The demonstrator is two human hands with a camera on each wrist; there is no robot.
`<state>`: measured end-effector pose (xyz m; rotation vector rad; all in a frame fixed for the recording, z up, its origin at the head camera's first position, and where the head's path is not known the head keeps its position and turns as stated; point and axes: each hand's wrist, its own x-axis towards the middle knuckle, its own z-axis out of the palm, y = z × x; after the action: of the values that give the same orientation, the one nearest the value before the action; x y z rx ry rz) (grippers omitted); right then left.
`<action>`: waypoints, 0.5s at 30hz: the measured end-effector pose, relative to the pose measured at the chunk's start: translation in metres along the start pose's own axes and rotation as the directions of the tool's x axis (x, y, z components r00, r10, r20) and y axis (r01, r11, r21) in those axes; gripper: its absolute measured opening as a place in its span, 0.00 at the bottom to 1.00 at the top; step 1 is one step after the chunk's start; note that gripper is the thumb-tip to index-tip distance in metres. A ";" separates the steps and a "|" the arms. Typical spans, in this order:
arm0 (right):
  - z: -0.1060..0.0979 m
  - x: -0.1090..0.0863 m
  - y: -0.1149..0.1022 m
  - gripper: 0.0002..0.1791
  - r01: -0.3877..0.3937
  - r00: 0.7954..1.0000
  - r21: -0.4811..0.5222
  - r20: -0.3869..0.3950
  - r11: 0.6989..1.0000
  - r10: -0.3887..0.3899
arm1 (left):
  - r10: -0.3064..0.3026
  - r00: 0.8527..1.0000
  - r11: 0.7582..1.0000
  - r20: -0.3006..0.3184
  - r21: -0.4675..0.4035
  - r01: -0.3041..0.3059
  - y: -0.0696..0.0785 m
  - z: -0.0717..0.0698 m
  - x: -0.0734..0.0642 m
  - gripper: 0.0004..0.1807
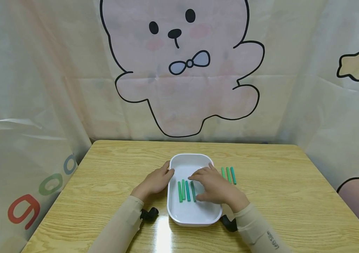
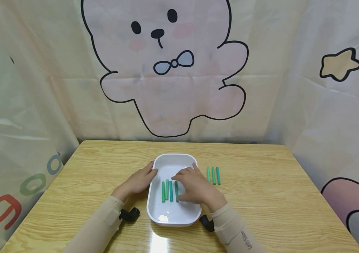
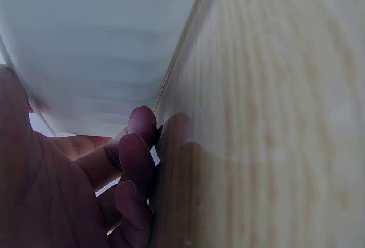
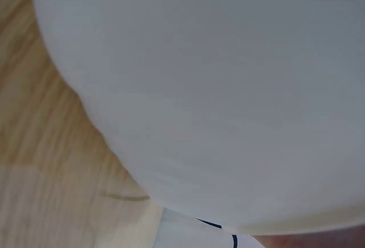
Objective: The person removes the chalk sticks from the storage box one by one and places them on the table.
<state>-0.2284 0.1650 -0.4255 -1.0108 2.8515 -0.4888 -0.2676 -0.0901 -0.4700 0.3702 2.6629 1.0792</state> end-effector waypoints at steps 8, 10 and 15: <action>0.009 0.003 -0.001 0.34 -0.008 1.000 -0.056 0.015 0.998 0.009 | 0.005 1.000 1.000 -0.003 0.005 -0.005 0.000 0.000 0.000 0.32; 0.009 0.003 -0.002 0.35 -0.009 1.000 -0.072 0.015 0.997 0.010 | 0.005 1.000 1.000 -0.003 0.004 -0.005 0.000 0.000 0.000 0.32; 0.010 0.003 -0.003 0.36 -0.018 1.000 -0.101 0.020 0.995 0.020 | 0.007 1.000 1.000 0.001 0.001 -0.007 0.000 -0.001 -0.001 0.32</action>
<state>-0.2271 0.1580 -0.4342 -0.9969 2.8905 -0.3338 -0.2673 -0.0907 -0.4687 0.3802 2.6630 1.0795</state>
